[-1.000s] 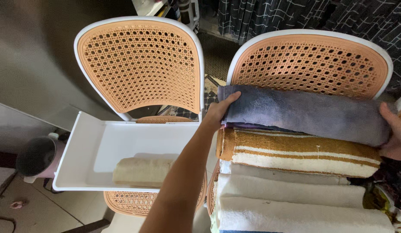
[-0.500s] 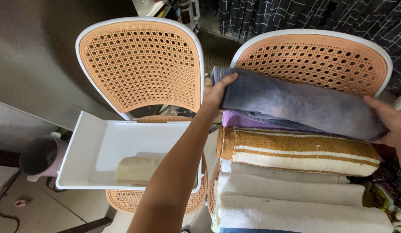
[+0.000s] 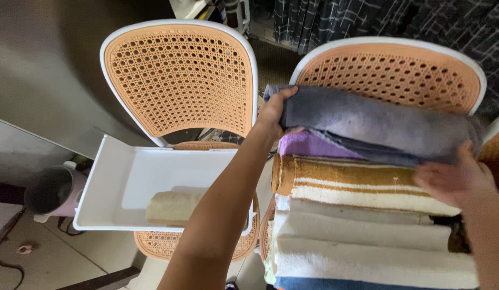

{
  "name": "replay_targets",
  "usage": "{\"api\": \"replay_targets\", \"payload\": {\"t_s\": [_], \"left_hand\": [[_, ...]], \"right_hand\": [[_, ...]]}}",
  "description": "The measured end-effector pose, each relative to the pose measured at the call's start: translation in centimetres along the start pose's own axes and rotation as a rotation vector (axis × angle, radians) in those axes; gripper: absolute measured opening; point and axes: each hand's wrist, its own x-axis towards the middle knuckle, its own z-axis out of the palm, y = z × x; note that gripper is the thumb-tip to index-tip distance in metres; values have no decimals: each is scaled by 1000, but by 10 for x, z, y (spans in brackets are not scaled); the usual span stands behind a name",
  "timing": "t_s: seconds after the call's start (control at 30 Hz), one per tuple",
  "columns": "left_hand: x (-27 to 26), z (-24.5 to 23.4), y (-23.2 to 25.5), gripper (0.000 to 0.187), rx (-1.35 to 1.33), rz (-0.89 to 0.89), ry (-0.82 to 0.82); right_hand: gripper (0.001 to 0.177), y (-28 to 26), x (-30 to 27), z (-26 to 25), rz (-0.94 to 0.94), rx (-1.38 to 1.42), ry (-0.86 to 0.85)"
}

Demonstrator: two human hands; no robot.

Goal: The person folds several towels of different colors and patterns on the floor and then stacks them neatly on a white plastic tray placed on a chair. Towels handled include patterned, beige, grey, purple, striped, and white varieties.

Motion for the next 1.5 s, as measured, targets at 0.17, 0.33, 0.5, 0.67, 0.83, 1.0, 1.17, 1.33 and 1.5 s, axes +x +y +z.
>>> {"api": "replay_targets", "payload": {"t_s": [0.17, 0.33, 0.5, 0.67, 0.83, 1.0, 1.17, 1.33, 1.5], "left_hand": [[4, 5, 7, 57, 23, 21, -54], [2, -9, 1, 65, 161, 19, -87], [-1, -39, -6, 83, 102, 37, -178], [-9, -99, -6, 93, 53, 47, -179], [-25, -188, 2, 74, -116, 105, -329], [-50, -303, 23, 63, -78, 109, -115], [-64, -432, 40, 65, 33, -17, 237], [-58, -549, 19, 62, 32, 37, 495], [-28, -615, -19, 56, 402, 88, 702]], "right_hand": [[127, 28, -52, 57, 145, 222, -307], [108, 33, -21, 68, -263, 496, -124], [104, 37, 17, 57, -553, 493, -27], [107, 44, -24, 56, -523, 490, -373], [82, 42, -75, 100, -295, 252, -323], [68, 77, -84, 168, -160, 165, -444], [67, 151, -99, 257, -27, 135, -647], [61, 230, -138, 320, 63, 5, -452], [58, 303, -142, 340, 240, 18, -334]]}}
